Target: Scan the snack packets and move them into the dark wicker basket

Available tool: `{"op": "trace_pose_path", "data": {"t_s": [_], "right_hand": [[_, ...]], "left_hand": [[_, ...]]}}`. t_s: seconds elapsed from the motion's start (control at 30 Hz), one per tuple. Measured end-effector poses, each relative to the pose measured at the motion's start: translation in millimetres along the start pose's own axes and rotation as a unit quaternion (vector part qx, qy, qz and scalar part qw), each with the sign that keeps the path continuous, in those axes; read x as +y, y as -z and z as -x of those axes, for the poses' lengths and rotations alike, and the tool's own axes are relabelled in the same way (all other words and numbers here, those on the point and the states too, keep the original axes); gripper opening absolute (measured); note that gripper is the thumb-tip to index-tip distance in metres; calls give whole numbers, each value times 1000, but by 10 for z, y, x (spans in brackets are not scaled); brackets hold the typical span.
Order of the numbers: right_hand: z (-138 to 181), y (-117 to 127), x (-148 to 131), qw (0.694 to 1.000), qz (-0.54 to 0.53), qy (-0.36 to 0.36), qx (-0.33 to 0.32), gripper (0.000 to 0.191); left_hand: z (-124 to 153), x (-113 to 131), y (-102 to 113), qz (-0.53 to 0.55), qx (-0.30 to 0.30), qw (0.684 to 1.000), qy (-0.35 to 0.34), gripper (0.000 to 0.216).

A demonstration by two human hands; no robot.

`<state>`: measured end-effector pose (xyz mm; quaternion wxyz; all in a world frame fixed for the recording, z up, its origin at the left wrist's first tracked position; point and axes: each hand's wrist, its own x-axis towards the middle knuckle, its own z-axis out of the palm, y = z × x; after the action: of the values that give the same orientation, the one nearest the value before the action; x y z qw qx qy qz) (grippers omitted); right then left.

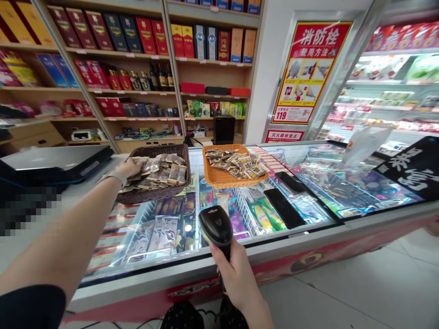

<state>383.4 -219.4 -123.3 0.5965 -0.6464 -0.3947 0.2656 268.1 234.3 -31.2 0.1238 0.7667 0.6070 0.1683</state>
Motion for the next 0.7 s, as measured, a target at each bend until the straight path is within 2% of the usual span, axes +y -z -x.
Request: {"op": "trace_pose_path", "data": {"t_s": [0.1,0.2,0.33,0.43,0.53,0.7], "right_hand": [[2,27,15,1000,-3,-1,6,35],[-5,45,25,1000,-4,-1,10,36],[-25,64,43,1000,-9,5,22,37],[-33,87,64,999,-15,13,48,39],[-30,137,85,997,-19,11,69,42],[3,272,123,996,0,5,92,41]], "left_hand": [[88,70,-44,-26,35,999,24,53],[216,162,31,-16,89,996,9,58],[480,507,150,9,156,983,-93,60],[729,962,82,14,140,967,-212,54],[972,1500,-222,41,81,945,-315,48],[1345,2420,-1023,102,-74,894,-429,34]]}}
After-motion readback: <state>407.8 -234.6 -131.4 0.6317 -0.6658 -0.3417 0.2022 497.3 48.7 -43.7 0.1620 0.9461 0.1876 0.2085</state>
